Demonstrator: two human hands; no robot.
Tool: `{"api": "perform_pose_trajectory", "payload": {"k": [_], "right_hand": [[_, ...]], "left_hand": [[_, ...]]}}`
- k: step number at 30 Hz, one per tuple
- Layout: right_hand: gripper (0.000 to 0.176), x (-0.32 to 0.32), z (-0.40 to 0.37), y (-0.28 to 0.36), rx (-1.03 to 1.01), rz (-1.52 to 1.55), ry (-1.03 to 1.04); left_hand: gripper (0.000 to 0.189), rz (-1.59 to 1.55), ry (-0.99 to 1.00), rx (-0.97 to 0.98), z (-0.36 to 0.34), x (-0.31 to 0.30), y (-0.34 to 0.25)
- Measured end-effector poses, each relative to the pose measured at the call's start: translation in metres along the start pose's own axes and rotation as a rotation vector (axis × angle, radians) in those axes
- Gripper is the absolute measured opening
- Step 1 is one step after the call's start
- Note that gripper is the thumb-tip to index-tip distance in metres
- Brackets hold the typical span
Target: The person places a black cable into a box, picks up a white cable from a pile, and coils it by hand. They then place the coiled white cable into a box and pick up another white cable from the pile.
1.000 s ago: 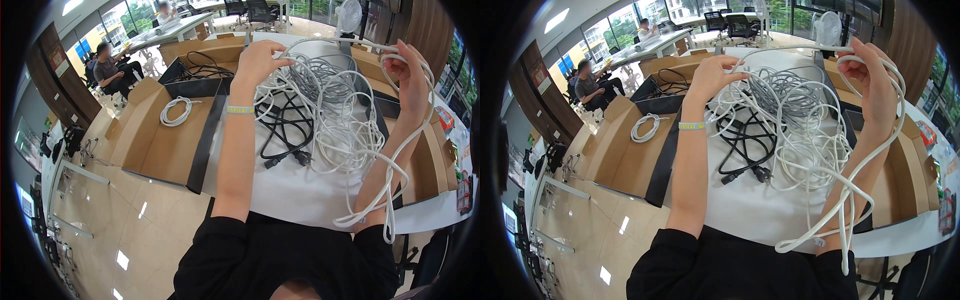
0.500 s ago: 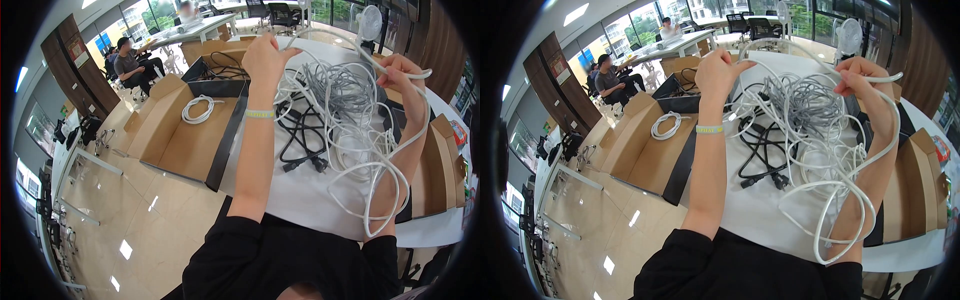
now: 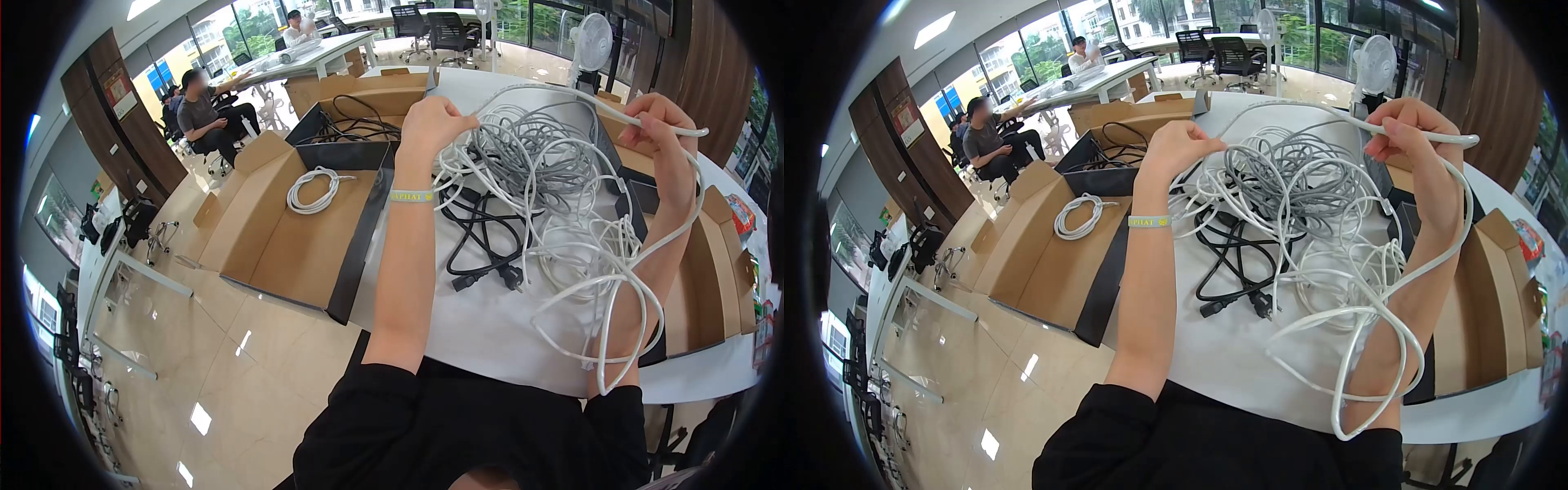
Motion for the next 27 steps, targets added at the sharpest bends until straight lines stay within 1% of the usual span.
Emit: {"api": "perform_pose_trajectory", "payload": {"k": [1, 3, 8, 10, 11, 13, 14, 15, 16, 18, 19, 20, 21, 22, 23, 24, 25, 26, 27], "right_hand": [[0.020, -0.002, -0.001, 0.001, -0.012, -0.001, -0.021], [0.019, -0.002, 0.001, 0.000, -0.027, 0.031, -0.032], [0.018, 0.005, 0.001, 0.002, -0.034, 0.044, -0.045], [0.016, 0.019, -0.001, -0.002, 0.009, 0.039, 0.044], [0.015, 0.036, -0.002, -0.003, -0.004, -0.043, 0.154], [0.010, 0.072, -0.009, -0.013, 0.046, -0.090, 0.233], [0.011, 0.096, -0.008, -0.009, -0.122, -0.296, 0.355], [0.011, 0.115, -0.009, -0.008, -0.143, -0.353, 0.361], [0.012, 0.134, -0.013, -0.011, -0.158, -0.409, 0.370], [0.008, 0.162, -0.022, -0.044, -0.195, -0.495, 0.363], [0.008, 0.172, -0.027, -0.058, -0.177, -0.490, 0.375], [0.008, 0.180, -0.035, -0.069, -0.188, -0.509, 0.360], [0.008, 0.186, -0.040, -0.077, -0.211, -0.528, 0.336], [0.009, 0.188, -0.043, -0.081, -0.229, -0.531, 0.295], [0.009, 0.189, -0.044, -0.082, -0.224, -0.527, 0.297], [0.009, 0.184, -0.041, -0.081, -0.214, -0.533, 0.235], [0.010, 0.177, -0.038, -0.081, -0.202, -0.540, 0.174], [0.015, 0.170, -0.035, -0.080, -0.221, -0.532, 0.134], [0.015, 0.168, -0.033, -0.079, -0.220, -0.534, 0.136]], "left_hand": [[0.031, -0.001, 0.003, -0.003, 0.000, 0.001, 0.000], [0.029, -0.033, -0.033, 0.098, 0.000, 0.000, -0.010], [0.028, -0.016, -0.105, 0.166, -0.006, -0.008, -0.022], [0.028, -0.010, -0.125, 0.192, -0.008, -0.011, -0.023], [0.029, -0.039, -0.156, 0.194, -0.006, -0.015, -0.024], [0.029, -0.068, -0.194, 0.208, -0.006, -0.022, -0.028], [0.031, -0.161, -0.192, 0.215, -0.007, -0.026, -0.030], [0.033, -0.254, -0.181, 0.216, -0.008, -0.027, -0.031], [0.031, -0.500, -0.139, 0.195, -0.007, -0.023, -0.030], [0.030, -0.539, -0.153, 0.212, -0.011, -0.029, -0.038], [0.030, -0.578, -0.168, 0.226, -0.015, -0.031, -0.042], [0.030, -0.694, -0.146, 0.244, -0.014, -0.028, -0.044], [0.030, -0.691, -0.139, 0.226, -0.015, -0.024, -0.045], [0.030, -0.783, -0.134, 0.231, -0.014, -0.022, -0.049], [0.030, -0.876, -0.127, 0.234, -0.015, -0.022, -0.052], [0.029, -0.848, -0.081, 0.192, -0.018, -0.020, -0.057], [0.029, -0.850, -0.079, 0.191, -0.018, -0.018, -0.058], [0.029, -0.953, -0.016, 0.194, -0.018, -0.012, -0.064], [0.028, -1.055, 0.048, 0.196, -0.020, -0.006, -0.071]]}}
Point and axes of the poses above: each hand's wrist, its own z-axis towards the middle knuckle, its own x-axis out of the palm, y = z × x, the point moved 8 cm from there along z, towards the middle knuckle, and after that the axes turned 3 degrees about -z, right-handed, at the moved point
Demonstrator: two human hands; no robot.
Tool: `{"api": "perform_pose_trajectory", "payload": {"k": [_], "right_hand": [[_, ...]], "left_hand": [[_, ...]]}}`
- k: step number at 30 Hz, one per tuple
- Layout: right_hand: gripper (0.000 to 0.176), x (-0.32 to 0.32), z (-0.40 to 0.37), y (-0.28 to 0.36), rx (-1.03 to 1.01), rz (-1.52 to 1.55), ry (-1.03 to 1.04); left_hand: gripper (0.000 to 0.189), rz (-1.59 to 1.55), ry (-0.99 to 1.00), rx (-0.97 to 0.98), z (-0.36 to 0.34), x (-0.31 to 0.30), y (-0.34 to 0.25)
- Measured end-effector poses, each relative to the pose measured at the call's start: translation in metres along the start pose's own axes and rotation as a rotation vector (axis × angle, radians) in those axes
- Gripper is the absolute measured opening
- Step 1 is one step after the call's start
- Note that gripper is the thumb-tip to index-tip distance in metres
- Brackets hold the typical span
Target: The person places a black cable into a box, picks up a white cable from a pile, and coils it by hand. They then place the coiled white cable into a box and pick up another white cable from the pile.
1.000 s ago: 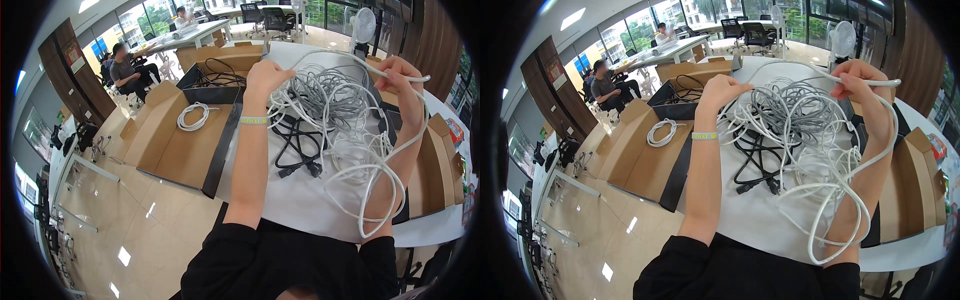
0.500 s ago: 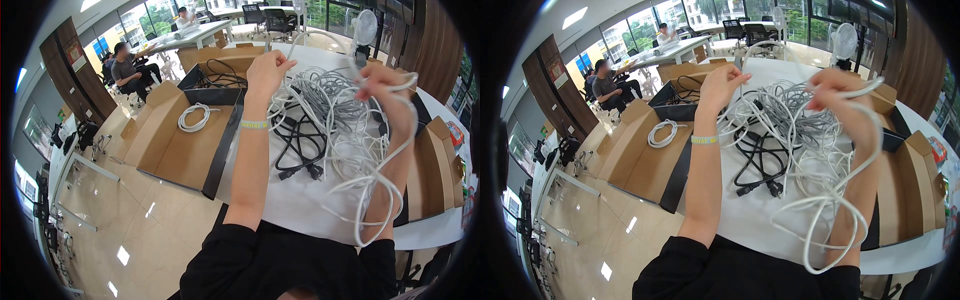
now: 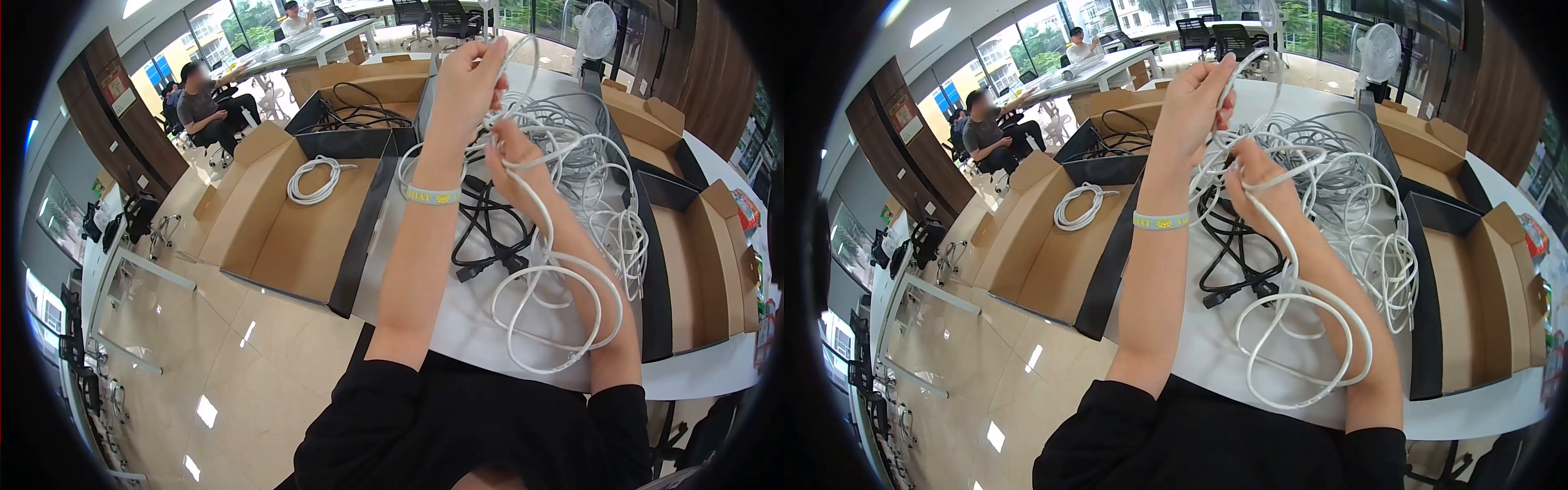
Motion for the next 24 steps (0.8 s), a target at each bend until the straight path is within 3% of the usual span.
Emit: {"api": "perform_pose_trajectory", "payload": {"k": [2, 3, 4, 6, 7, 14, 16, 18, 19, 20, 21, 22, 23, 24], "right_hand": [[0.028, -0.012, 0.004, -0.014, 0.154, 0.140, -0.105], [0.037, -0.013, 0.004, -0.020, 0.038, 0.042, -0.164], [0.037, -0.014, 0.003, -0.036, 0.037, 0.046, -0.165], [0.037, -0.016, 0.005, -0.028, -0.156, -0.255, -0.104], [0.024, -0.024, 0.001, -0.030, -0.132, -0.268, -0.184], [0.019, -0.040, 0.006, -0.060, 0.022, -0.004, -0.246], [0.019, -0.041, 0.007, -0.069, 0.081, 0.108, -0.230], [0.020, -0.041, 0.011, -0.076, 0.139, 0.214, -0.207], [0.031, -0.046, 0.014, -0.068, 0.212, 0.292, -0.195], [0.031, -0.048, 0.016, -0.068, 0.208, 0.289, -0.195], [0.031, -0.048, 0.016, -0.076, 0.281, 0.422, -0.207], [0.032, -0.047, 0.015, -0.083, 0.358, 0.556, -0.219], [0.037, -0.049, 0.016, -0.085, 0.392, 0.593, -0.232], [0.037, -0.051, 0.016, -0.086, 0.394, 0.593, -0.232]], "left_hand": [[0.026, -0.137, 0.006, -0.071, -0.001, 0.015, 0.010], [0.026, -0.522, 0.137, -0.164, -0.002, 0.034, 0.019], [0.026, -0.906, 0.270, -0.256, -0.005, 0.052, 0.021], [0.027, -1.072, 0.314, -0.303, -0.014, 0.068, 0.014], [0.027, -1.239, 0.364, -0.351, -0.020, 0.079, 0.009], [0.026, -1.398, 0.333, -0.342, -0.040, 0.101, -0.005], [0.026, -1.674, 0.534, -0.466, -0.031, 0.100, -0.005], [0.027, -1.577, 0.510, -0.397, -0.011, 0.080, 0.022], [0.027, -1.298, 0.285, -0.324, 0.000, 0.064, 0.044], [0.027, -1.014, 0.070, -0.246, 0.008, 0.043, 0.061], [0.027, -1.015, 0.072, -0.242, 0.011, 0.037, 0.073], [0.026, -0.807, 0.156, -0.227, 0.011, 0.035, 0.085], [0.025, -0.597, 0.235, -0.212, 0.010, 0.038, 0.086], [0.025, -0.597, 0.235, -0.213, 0.011, 0.038, 0.089]]}}
Point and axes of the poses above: each hand's wrist, its own z-axis towards the middle knuckle, its own x-axis out of the palm, y = z × x, the point moved 8 cm from there along z, towards the middle knuckle, and after that the axes turned 3 degrees about -z, right-handed, at the moved point
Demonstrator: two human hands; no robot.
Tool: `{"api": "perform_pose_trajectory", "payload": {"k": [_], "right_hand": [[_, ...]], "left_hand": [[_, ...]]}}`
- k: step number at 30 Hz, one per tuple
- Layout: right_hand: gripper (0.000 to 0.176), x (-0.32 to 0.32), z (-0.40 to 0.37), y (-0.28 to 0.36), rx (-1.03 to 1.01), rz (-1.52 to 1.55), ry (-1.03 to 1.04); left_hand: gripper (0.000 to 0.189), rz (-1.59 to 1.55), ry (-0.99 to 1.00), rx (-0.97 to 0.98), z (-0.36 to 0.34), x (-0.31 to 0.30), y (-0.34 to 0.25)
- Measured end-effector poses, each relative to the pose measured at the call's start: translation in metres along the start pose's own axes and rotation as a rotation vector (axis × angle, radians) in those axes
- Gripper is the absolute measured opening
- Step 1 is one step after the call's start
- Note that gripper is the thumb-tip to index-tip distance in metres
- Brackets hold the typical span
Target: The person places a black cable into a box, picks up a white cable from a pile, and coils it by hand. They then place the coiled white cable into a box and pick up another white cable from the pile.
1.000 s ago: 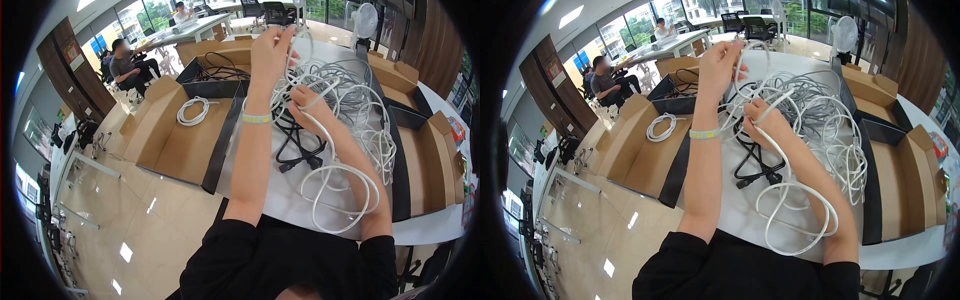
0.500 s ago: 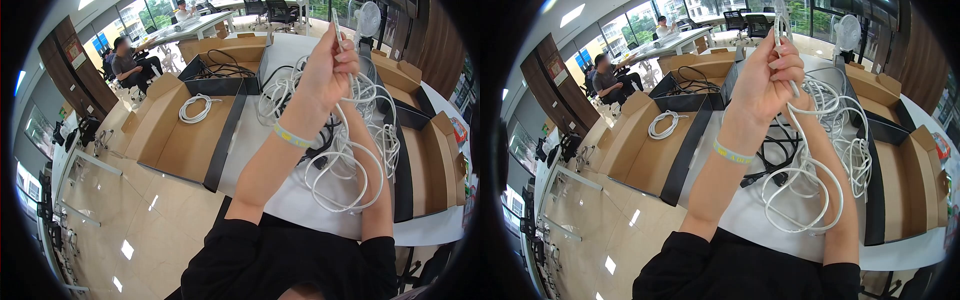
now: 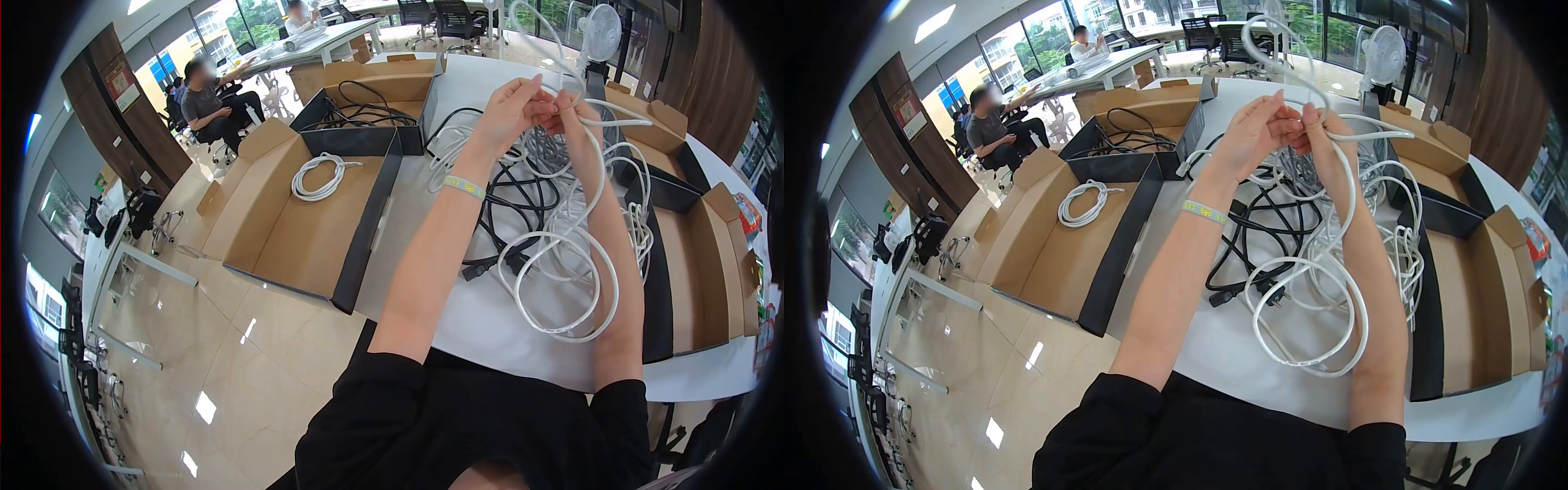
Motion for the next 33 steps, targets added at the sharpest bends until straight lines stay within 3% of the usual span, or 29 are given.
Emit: {"api": "perform_pose_trajectory", "payload": {"k": [2, 6, 8, 9, 14, 16, 17, 18, 20, 23, 28, 30, 32, 33], "right_hand": [[0.041, -0.008, 0.000, 0.000, 0.053, 0.086, -0.052], [0.043, -0.012, -0.001, 0.022, 0.010, 0.118, -0.067], [0.040, -0.018, -0.001, 0.035, 0.030, 0.088, -0.045], [0.041, -0.026, 0.000, 0.045, -0.020, 0.096, -0.096], [0.042, -0.063, 0.001, 0.077, -0.122, 0.273, -0.226], [0.041, -0.075, -0.001, 0.095, -0.220, 0.527, -0.238], [0.041, -0.078, -0.001, 0.099, -0.242, 0.571, -0.235], [0.041, -0.080, 0.000, 0.100, -0.251, 0.554, -0.245], [0.042, -0.074, 0.002, 0.084, -0.177, 0.471, -0.185], [0.042, -0.059, 0.011, 0.049, -0.054, 0.585, -0.132], [0.042, -0.051, 0.005, 0.025, 0.031, 0.447, -0.224], [0.043, -0.047, 0.002, 0.023, 0.001, 0.271, -0.242], [0.044, -0.044, 0.002, 0.017, -0.011, 0.189, -0.262], [0.044, -0.040, 0.002, 0.021, -0.032, 0.005, -0.245]], "left_hand": [[0.022, 0.349, 0.035, 0.162, 0.000, 0.005, -0.008], [0.020, 0.353, 0.060, 0.283, -0.003, 0.014, -0.018], [0.023, 0.604, -0.093, 0.450, -0.009, 0.009, -0.036], [0.023, 0.561, -0.088, 0.488, -0.009, 0.006, -0.037], [0.025, 0.876, -0.198, 0.510, -0.014, -0.020, -0.051], [0.027, 1.229, -0.070, 0.828, -0.022, -0.008, -0.059], [0.026, 1.234, -0.063, 0.608, -0.019, -0.011, -0.052], [0.026, 1.218, -0.047, 0.612, -0.023, -0.001, -0.056], [0.025, 1.129, -0.023, 0.254, -0.016, 0.006, -0.040], [0.027, 1.170, 0.081, 0.206, -0.013, 0.023, -0.031], [0.028, 1.290, 0.106, 0.027, -0.014, 0.009, -0.021], [0.026, 1.284, 0.092, -0.051, -0.014, 0.002, -0.020], [0.027, 1.251, 0.021, 0.027, -0.013, -0.004, -0.025], [0.028, 1.313, -0.015, 0.039, -0.012, -0.008, -0.028]]}}
Point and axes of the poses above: each hand's wrist, its own z-axis towards the middle knuckle, its own x-axis out of the palm, y = z × x, the point moved 8 cm from there along z, towards the middle knuckle, and after that the axes turned 3 degrees about -z, right-handed, at the moved point
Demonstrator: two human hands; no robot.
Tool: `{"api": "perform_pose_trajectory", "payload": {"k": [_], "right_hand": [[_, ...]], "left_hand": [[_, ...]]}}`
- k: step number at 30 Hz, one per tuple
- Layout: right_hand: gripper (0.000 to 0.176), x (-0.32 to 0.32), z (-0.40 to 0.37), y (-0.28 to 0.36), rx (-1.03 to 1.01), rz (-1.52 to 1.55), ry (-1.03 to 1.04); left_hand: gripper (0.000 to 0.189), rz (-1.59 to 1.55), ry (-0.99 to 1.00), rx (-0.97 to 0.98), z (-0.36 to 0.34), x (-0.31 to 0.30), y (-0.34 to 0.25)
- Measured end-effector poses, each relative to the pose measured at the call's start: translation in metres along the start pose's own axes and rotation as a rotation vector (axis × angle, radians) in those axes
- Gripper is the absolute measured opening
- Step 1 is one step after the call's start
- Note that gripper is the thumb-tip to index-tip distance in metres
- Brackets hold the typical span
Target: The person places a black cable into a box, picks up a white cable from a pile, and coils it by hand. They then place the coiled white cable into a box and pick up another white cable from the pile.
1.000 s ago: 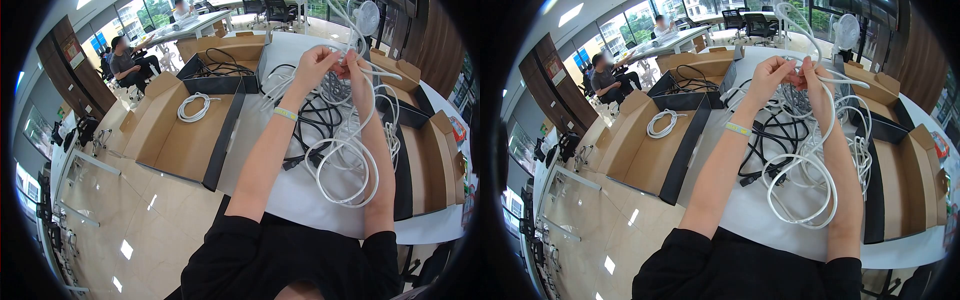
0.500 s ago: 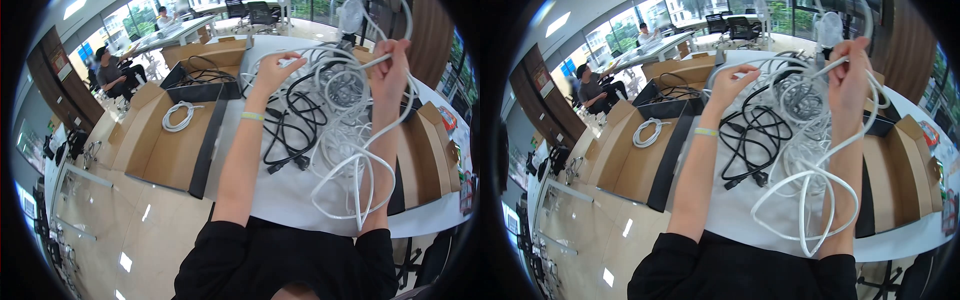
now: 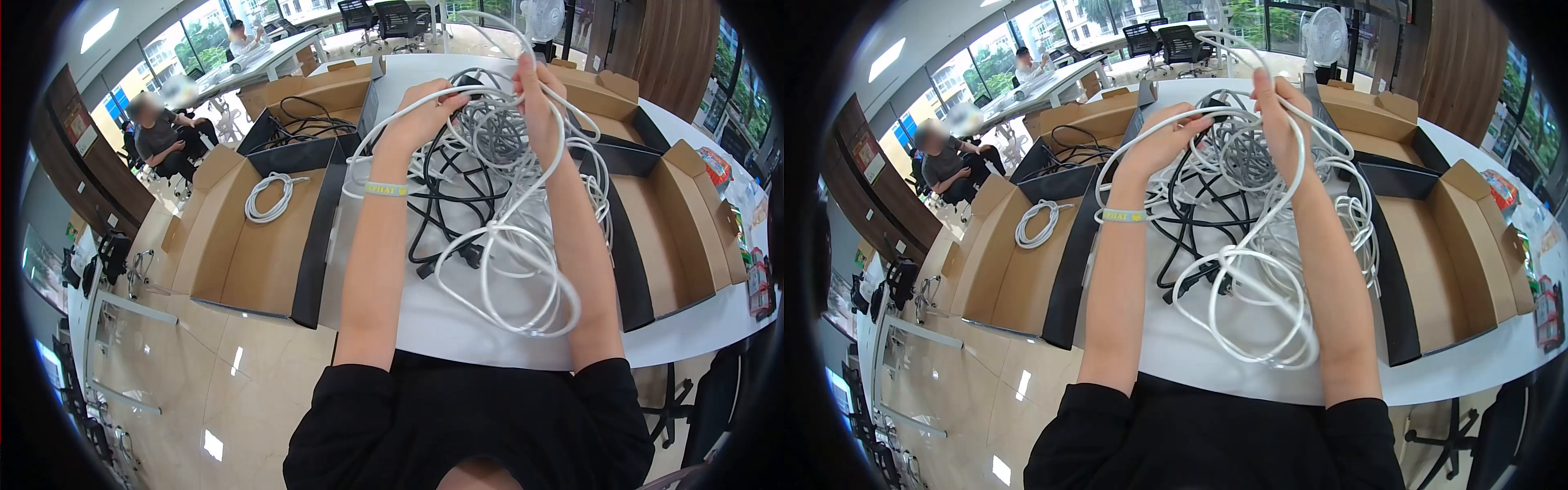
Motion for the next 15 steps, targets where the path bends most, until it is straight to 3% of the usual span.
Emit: {"api": "perform_pose_trajectory", "payload": {"k": [2, 6, 9, 11, 15], "right_hand": [[0.041, 0.008, -0.004, 0.011, -0.082, -0.267, 0.049], [0.037, 0.018, -0.007, 0.008, -0.116, -0.389, 0.122], [0.024, 0.033, -0.016, 0.027, -0.413, -0.544, 0.208], [0.018, 0.036, -0.017, 0.028, -0.458, -0.546, 0.222], [0.014, 0.041, -0.019, 0.029, -0.504, -0.549, 0.239]], "left_hand": [[0.029, 0.042, -0.062, 0.017, -0.002, -0.007, 0.002], [0.031, 0.144, -0.201, 0.041, -0.001, -0.026, 0.000], [0.033, 0.199, -0.287, 0.086, -0.003, -0.039, -0.012], [0.034, 0.300, -0.470, 0.182, -0.012, -0.057, -0.032], [0.031, 0.267, -0.509, 0.213, -0.016, -0.062, -0.036]]}}
Point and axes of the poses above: each hand's wrist, its own z-axis towards the middle knuckle, its own x-axis out of the palm, y = z × x, the point moved 8 cm from there along z, towards the middle knuckle, and after that the axes turned 3 degrees about -z, right-handed, at the moved point
